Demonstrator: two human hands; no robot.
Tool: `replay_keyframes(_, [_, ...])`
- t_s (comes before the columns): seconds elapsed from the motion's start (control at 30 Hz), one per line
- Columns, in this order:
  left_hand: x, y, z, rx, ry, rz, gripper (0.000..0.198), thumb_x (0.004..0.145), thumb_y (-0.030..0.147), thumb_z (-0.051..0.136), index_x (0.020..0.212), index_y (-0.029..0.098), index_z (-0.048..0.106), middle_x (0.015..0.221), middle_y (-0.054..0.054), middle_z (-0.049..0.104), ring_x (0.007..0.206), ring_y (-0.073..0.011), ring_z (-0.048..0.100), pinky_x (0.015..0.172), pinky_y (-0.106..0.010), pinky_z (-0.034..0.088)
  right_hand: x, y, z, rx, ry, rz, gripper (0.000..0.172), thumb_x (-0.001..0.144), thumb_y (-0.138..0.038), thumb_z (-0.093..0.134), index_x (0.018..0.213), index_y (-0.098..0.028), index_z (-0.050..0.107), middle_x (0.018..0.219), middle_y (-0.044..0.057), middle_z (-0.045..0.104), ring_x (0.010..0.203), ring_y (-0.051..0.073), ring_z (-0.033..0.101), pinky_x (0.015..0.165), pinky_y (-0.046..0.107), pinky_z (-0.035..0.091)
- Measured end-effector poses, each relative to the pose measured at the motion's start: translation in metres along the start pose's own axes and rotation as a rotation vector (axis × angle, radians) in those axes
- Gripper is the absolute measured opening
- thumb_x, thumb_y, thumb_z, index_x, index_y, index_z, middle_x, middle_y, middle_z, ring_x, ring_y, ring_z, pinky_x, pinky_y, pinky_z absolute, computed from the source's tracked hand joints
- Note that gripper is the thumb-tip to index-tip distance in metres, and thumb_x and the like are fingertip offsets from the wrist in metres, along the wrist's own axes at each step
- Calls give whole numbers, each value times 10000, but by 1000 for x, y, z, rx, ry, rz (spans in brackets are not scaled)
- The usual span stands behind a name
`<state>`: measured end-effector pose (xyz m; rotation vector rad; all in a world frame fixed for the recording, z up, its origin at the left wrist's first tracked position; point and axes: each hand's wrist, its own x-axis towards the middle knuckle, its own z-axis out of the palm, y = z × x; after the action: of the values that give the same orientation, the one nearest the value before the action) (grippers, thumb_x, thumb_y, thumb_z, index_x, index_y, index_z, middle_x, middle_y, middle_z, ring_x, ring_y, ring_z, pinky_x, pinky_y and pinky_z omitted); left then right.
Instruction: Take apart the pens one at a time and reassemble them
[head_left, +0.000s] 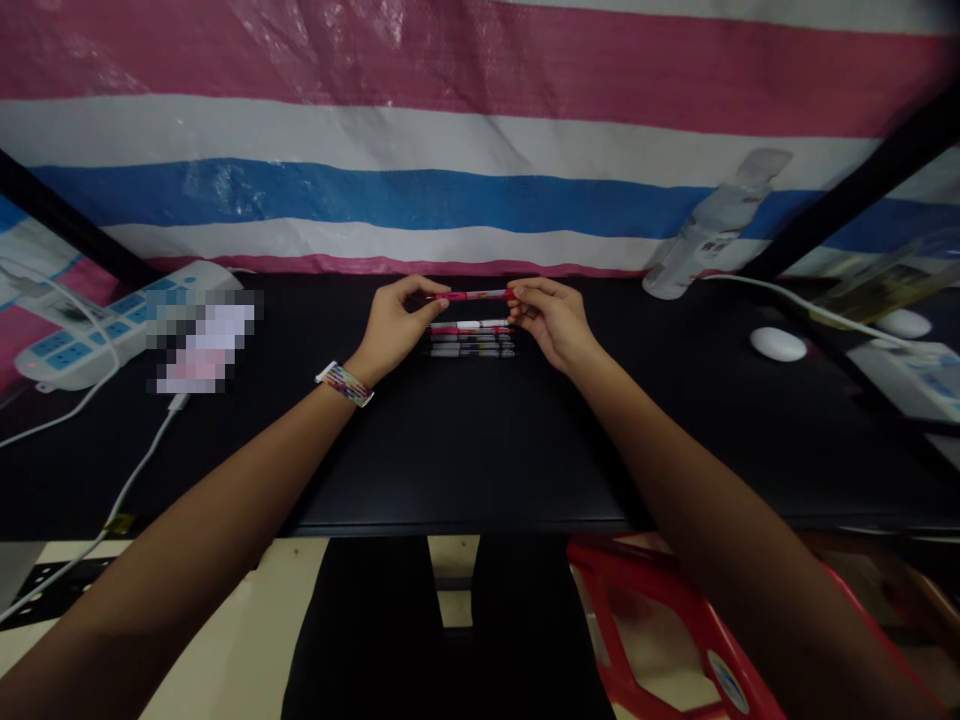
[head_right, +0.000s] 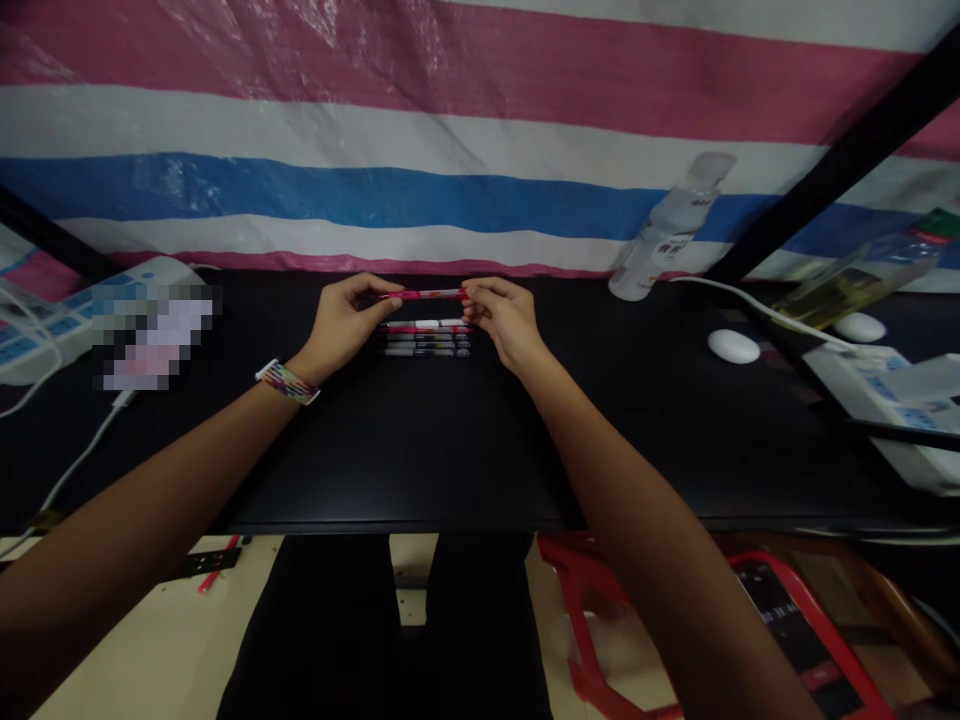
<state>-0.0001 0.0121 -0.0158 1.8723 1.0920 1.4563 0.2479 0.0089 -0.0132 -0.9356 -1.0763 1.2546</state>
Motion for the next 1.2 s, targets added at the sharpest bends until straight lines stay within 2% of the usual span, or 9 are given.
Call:
replay_keyframes(0.13, [-1,9,-1,57,18,54,114,859,308,852,943,233,845,973,-62,847,870,-237,741,867,-414,614,0,-1,0,67,16,42,57,818,-232,838,858,-202,810,747,23,671,722,159,627,753,346,586])
replay_keyframes(0.23, [-2,10,0,66,13,47,152,860,312,854,985,226,841,1036,-60,850,943,-245,762,915,-406,616,1,-1,1,111,28,57,55,805,-214,821,855,-192,824,724,16,670,701,146,616,720,316,574])
replay_keyframes(0.33, [-2,7,1,-4,3,8,209,892,330,842,1068,218,830,1014,-64,843,939,-235,775,897,-384,621,1,0,2,98,23,27,110,811,-233,852,915,-205,835,761,15,694,743,153,645,772,325,596])
replay_keyframes(0.43, [-1,3,2,-49,-4,-33,181,925,367,826,1013,209,841,904,-66,834,870,-232,775,851,-383,627,0,0,3,43,24,4,125,819,-257,880,924,-218,823,803,21,713,786,168,667,833,359,617])
replay_keyframes(0.67, [-1,7,0,-37,-1,-13,160,884,341,880,963,203,857,967,-81,855,911,-244,785,875,-395,634,0,4,4,39,37,21,114,827,-279,873,853,-202,793,786,33,700,739,154,640,797,352,613])
replay_keyframes(0.87, [-2,11,1,-3,17,-1,176,879,344,887,987,209,860,1010,-85,865,950,-252,796,921,-416,643,3,7,3,44,43,60,144,835,-319,855,898,-218,775,818,28,676,786,171,648,861,367,613])
replay_keyframes(0.97, [-2,11,2,-21,32,5,187,866,350,897,987,211,863,1037,-84,870,978,-255,805,946,-418,644,2,2,4,122,-5,108,188,856,-369,818,977,-229,784,829,28,682,815,182,657,875,359,615])
replay_keyframes(1.13, [-1,9,3,-71,69,-20,243,830,384,921,976,201,857,1014,-79,870,937,-253,806,917,-405,646,-8,-11,9,227,-172,186,420,942,-580,682,1140,-221,768,933,85,752,935,251,709,893,414,641])
replay_keyframes(1.2, [-1,8,2,-67,73,-31,267,823,400,926,980,198,850,1005,-79,864,918,-249,799,900,-400,646,-11,-11,12,246,-203,185,415,952,-575,673,1158,-224,753,995,97,771,980,261,719,912,426,648])
